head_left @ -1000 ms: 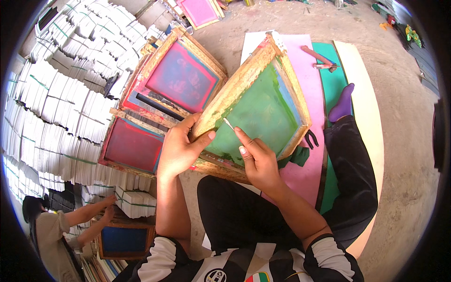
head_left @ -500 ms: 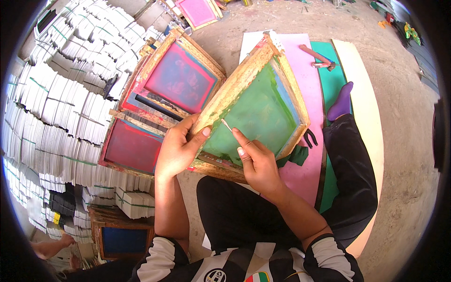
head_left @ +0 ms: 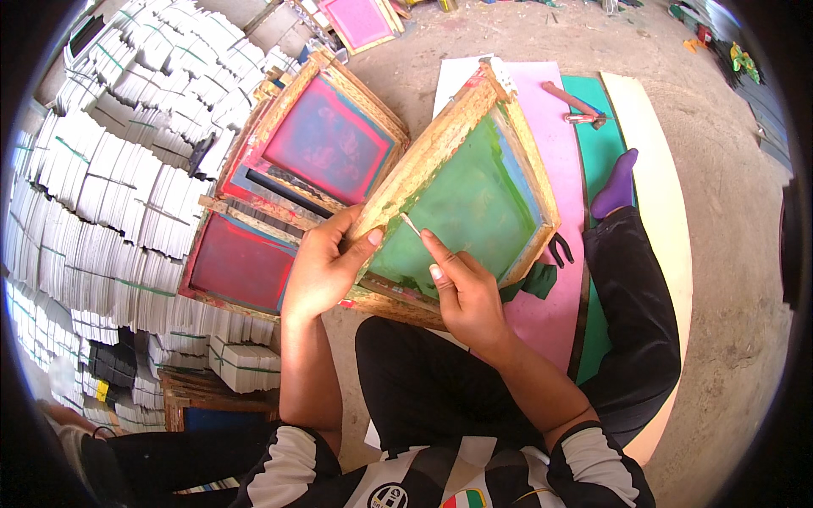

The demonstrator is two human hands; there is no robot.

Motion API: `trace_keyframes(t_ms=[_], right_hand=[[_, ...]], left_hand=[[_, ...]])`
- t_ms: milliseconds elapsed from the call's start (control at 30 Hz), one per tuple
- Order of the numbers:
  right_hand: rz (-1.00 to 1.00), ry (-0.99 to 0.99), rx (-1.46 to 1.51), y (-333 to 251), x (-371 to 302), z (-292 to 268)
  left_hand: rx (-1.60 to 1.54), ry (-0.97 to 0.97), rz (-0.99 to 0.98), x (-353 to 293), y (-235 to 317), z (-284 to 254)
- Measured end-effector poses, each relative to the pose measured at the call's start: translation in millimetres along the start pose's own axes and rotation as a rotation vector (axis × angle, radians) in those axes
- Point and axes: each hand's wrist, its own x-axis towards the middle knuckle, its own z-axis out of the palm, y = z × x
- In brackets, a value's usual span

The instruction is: The person sits on the floor and repairs a wooden screen printing frame. They use pliers to remove staples, a screwdriver to scrape residue, and a cloth to wipe the frame and mesh. The person also gathers debris from the work surface and discards it into a black bag.

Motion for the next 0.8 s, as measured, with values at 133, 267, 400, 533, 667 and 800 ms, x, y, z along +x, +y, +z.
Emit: trace_keyframes(t_ms=[133, 267, 400, 533, 667, 800], right_hand=[[0.001, -0.006, -0.014, 0.0, -1.3, -1.5], [-0.006, 0.006, -0.026, 2.3, -3.0, -1.0], [-0.016, 0.010, -0.038, 1.8, -3.0, -0.9], [-0.006, 0.000, -0.071, -0.5, -3.0, -1.8], [-0.008, -0.006, -0.067, 0.0, -2.1, -0.9], [-0.022, 0.006, 0.003, 3.3, -1.0, 1.5]], left_hand=[[0.008, -0.003, -0.010, -0.1, 3.1, -0.1], [0.013, 0.011, -0.003, -1.1, 5.0, 1.7], [0.023, 0.013, 0.008, -1.4, 7.9, 1.9], [0.033, 0.015, 0.001, -1.4, 9.4, 2.1], [0.049, 0.025, -0.006, -1.0, 2.9, 0.7], [0.059, 0.021, 0.005, -0.2, 7.8, 1.6]])
